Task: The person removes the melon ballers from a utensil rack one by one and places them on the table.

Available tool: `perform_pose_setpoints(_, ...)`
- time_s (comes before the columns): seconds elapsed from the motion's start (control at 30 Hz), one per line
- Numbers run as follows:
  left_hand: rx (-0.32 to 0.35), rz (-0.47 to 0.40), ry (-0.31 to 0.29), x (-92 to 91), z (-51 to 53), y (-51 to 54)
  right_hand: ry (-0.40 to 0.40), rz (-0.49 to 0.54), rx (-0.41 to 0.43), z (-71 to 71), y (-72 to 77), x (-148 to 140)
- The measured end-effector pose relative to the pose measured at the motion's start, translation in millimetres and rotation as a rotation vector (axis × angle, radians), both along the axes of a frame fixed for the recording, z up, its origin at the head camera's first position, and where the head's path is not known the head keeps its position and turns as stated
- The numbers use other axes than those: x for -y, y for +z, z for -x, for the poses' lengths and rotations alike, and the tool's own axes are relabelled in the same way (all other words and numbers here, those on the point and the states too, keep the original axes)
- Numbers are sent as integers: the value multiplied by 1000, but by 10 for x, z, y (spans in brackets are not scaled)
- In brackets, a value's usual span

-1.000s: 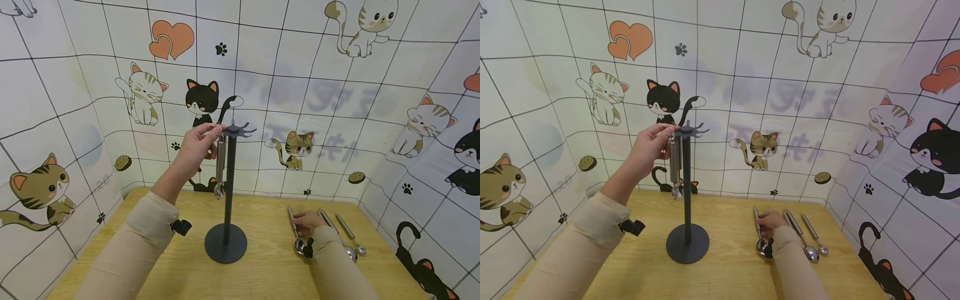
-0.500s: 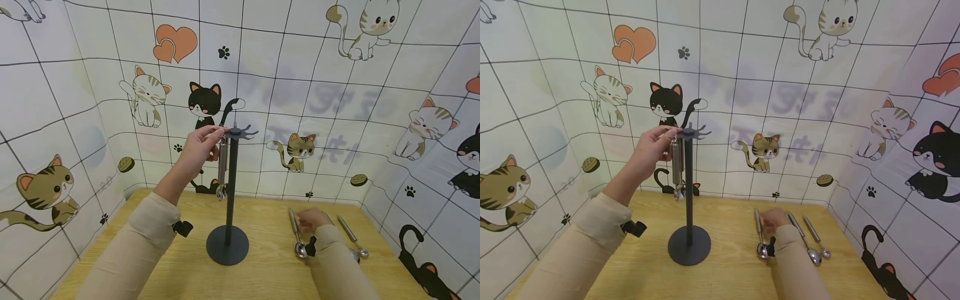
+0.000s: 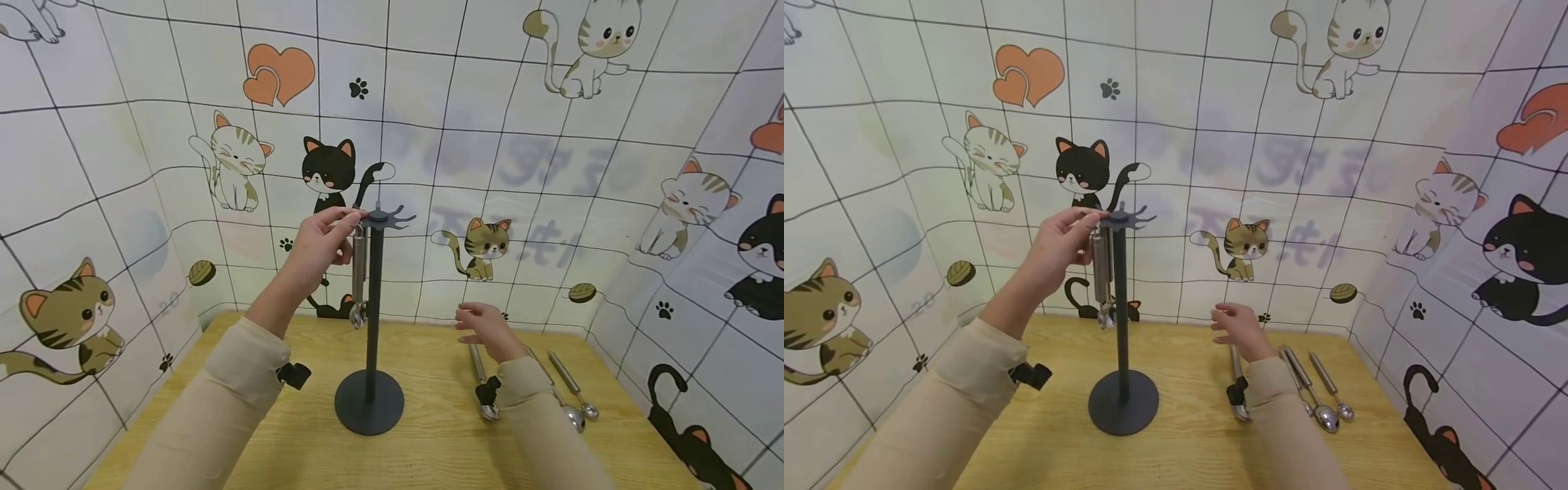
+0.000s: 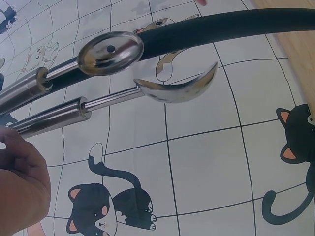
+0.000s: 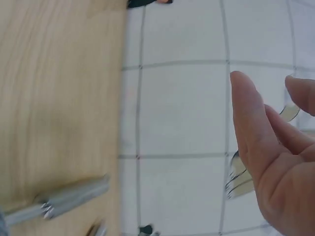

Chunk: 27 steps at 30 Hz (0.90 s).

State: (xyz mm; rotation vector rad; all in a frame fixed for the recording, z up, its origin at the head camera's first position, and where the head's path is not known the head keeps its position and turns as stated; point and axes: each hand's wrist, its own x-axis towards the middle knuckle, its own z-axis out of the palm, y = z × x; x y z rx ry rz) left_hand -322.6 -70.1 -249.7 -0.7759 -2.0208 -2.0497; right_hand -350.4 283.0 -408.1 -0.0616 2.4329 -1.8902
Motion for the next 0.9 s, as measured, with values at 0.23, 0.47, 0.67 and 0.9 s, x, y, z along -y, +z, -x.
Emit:
perform_pose_setpoints(0.23,19,-6,0,4,-25,13,48,14,-156,-83,336,471)
perform_pose_setpoints(0.47,20,4,4,-20,-19,31,140,18,-256,-197,585,834)
perform_pose_setpoints(0.67,7,34,28,-40,-30,44,174,10,-275,-274,632,959)
perform_pose_setpoints(0.9,40,11,24,-34,-35,31,190,26,-301,-308,654,1040)
